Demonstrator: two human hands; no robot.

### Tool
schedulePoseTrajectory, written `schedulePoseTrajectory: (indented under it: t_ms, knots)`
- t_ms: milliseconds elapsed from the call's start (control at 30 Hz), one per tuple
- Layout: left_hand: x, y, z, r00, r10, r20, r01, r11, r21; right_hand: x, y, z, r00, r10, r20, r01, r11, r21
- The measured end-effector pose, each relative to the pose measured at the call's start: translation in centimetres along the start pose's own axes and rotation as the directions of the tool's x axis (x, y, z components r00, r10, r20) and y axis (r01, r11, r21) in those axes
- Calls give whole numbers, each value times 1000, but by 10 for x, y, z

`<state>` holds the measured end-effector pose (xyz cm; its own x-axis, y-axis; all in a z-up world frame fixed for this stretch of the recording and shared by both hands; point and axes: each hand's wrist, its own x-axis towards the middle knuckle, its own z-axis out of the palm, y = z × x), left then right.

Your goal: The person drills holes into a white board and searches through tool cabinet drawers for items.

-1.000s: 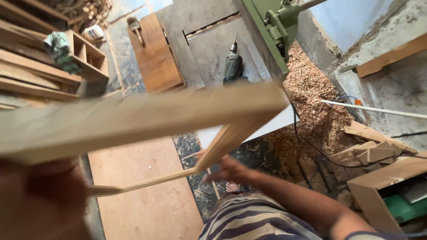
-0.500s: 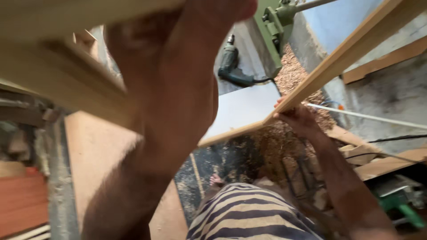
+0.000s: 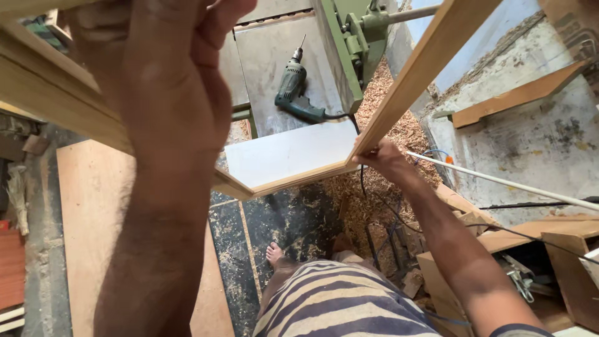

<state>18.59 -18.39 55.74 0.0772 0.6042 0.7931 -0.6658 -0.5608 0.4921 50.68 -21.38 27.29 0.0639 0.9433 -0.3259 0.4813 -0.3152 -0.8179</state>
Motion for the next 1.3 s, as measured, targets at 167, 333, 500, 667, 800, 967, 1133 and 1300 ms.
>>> schedulePoseTrajectory:
  t_ms: [167,333,500,667,800,967,1133,1300]
  knots:
    - [-33,20,-18,989,-111,-100,149,785,601,14,22,14,1000,11,24,-8,993,-119]
    - [-182,2,-70,787,286,-548,76,835,545,26,51,8,995,-91,31,93,994,-50]
    - [-297,-60,-166,804,-225,-550,593,370,715,37,66,9,999,-51,1,51,996,-69]
    - [-332,-105,-196,633,-612,-474,694,176,698,52,88,19,994,-85,70,99,966,-238]
    - [-320,-114,-204,483,-752,-449,723,53,689,64,111,29,987,-162,12,160,956,-247]
    - [-301,-111,-198,421,-782,-459,764,33,645,63,121,21,984,-175,-24,143,872,-469]
    - [-299,-115,-203,467,-777,-421,731,72,679,67,132,16,983,-182,-24,143,841,-522]
    - [-320,-125,-218,514,-759,-400,681,78,728,67,134,19,988,-148,-41,105,847,-520]
